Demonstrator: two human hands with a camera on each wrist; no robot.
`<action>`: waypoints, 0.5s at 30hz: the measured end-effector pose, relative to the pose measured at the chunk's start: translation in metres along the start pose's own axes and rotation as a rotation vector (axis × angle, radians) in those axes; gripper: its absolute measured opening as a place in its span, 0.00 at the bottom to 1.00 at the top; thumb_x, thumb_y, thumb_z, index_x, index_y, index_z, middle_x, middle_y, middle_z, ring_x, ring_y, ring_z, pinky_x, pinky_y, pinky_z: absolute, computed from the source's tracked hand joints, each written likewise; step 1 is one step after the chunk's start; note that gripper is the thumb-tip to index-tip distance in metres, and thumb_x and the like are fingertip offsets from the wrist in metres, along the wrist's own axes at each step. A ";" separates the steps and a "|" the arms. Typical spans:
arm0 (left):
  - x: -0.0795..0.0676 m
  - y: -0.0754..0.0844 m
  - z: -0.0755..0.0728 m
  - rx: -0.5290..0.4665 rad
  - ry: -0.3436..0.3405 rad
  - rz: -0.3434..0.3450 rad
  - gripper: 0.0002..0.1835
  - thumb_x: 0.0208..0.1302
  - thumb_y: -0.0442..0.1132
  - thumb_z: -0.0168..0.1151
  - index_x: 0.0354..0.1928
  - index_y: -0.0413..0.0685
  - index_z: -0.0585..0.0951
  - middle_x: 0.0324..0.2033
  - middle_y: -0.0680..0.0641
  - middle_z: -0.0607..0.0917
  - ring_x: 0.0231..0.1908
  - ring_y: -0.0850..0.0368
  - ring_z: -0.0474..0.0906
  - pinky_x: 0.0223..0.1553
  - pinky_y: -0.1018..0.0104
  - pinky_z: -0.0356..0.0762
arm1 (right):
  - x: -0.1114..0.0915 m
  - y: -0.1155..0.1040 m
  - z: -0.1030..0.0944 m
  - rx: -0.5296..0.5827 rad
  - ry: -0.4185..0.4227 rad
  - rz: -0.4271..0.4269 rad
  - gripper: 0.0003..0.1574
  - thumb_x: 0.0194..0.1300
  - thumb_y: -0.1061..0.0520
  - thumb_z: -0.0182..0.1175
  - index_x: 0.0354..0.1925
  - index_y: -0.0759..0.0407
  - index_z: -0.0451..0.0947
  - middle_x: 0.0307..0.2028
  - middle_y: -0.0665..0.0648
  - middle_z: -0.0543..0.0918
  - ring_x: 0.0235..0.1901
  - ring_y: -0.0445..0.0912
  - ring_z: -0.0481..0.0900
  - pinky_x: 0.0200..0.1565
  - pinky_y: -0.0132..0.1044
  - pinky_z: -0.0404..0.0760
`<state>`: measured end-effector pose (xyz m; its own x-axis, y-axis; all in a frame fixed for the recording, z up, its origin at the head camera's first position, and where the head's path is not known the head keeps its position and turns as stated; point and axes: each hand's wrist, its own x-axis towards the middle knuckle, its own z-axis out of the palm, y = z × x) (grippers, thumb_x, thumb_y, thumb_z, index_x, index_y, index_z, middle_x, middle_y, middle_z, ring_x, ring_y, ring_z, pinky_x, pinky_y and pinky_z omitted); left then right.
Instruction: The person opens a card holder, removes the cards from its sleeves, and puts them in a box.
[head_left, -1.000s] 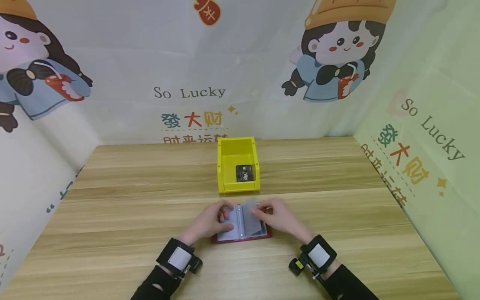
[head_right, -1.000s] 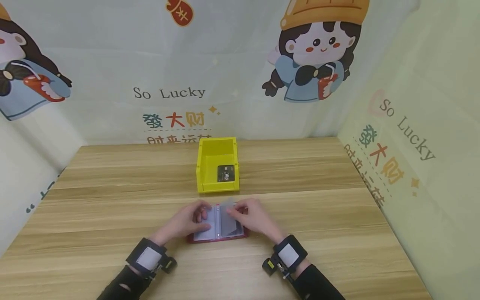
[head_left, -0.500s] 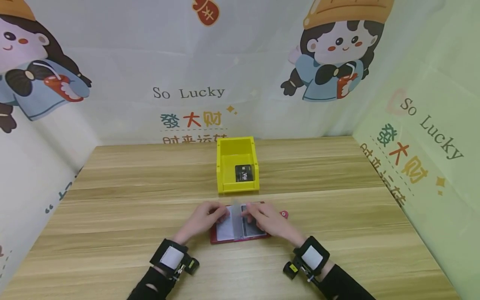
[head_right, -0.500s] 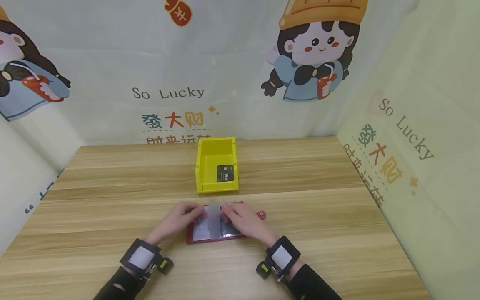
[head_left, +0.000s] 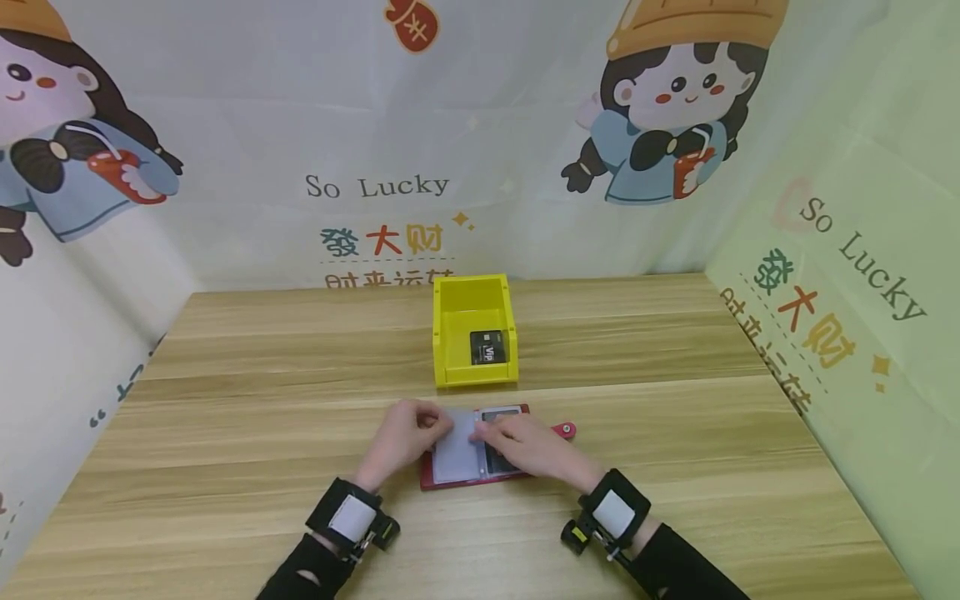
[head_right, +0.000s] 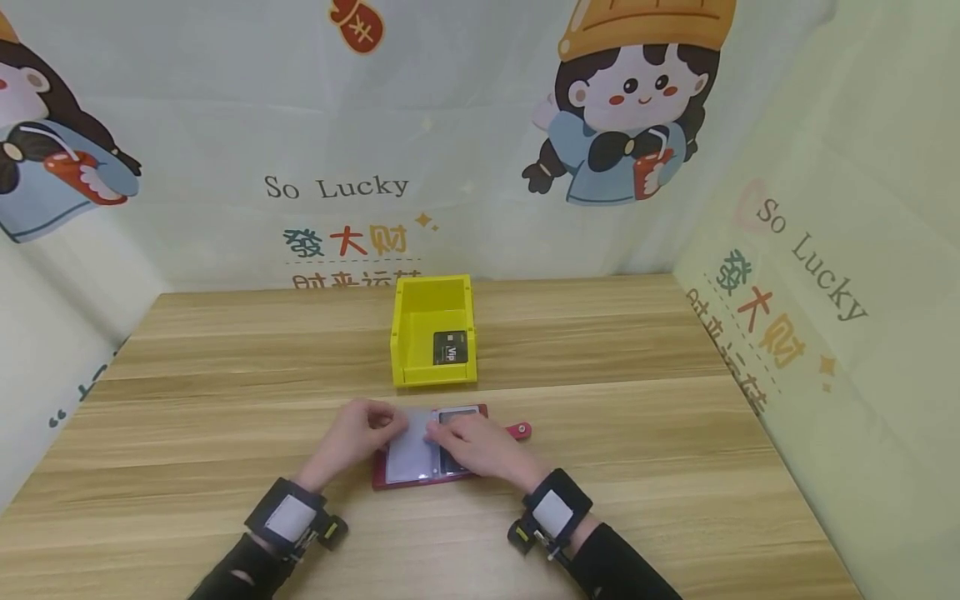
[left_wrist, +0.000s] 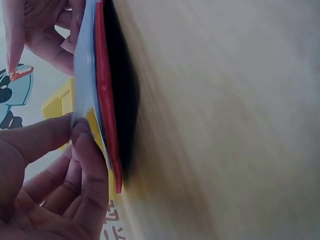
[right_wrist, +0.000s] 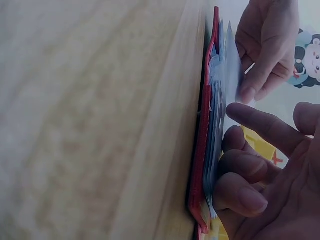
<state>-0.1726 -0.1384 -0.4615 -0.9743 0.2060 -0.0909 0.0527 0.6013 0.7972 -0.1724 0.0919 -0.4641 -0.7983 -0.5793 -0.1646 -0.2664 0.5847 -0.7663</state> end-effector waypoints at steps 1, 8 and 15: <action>0.000 0.001 0.001 0.013 0.014 -0.011 0.07 0.68 0.32 0.70 0.43 0.35 0.88 0.23 0.51 0.81 0.24 0.61 0.74 0.27 0.70 0.71 | 0.000 -0.001 0.000 -0.011 0.002 -0.003 0.29 0.86 0.44 0.45 0.49 0.61 0.86 0.28 0.49 0.73 0.31 0.41 0.70 0.34 0.32 0.64; -0.001 0.008 0.002 0.070 0.067 -0.098 0.23 0.62 0.31 0.75 0.58 0.33 0.81 0.24 0.46 0.82 0.24 0.58 0.74 0.27 0.69 0.69 | 0.003 -0.002 0.001 -0.080 -0.008 -0.049 0.28 0.84 0.45 0.50 0.27 0.57 0.77 0.21 0.46 0.64 0.23 0.38 0.65 0.30 0.30 0.59; -0.002 0.008 0.002 0.100 0.043 -0.108 0.24 0.63 0.32 0.75 0.58 0.36 0.77 0.25 0.46 0.79 0.24 0.56 0.72 0.27 0.67 0.68 | 0.003 0.002 -0.003 -0.082 -0.050 -0.120 0.27 0.84 0.46 0.49 0.31 0.57 0.83 0.23 0.47 0.66 0.25 0.36 0.65 0.31 0.29 0.59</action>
<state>-0.1701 -0.1326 -0.4561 -0.9839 0.1036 -0.1454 -0.0336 0.6923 0.7208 -0.1768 0.0925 -0.4643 -0.7307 -0.6742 -0.1070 -0.4030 0.5525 -0.7296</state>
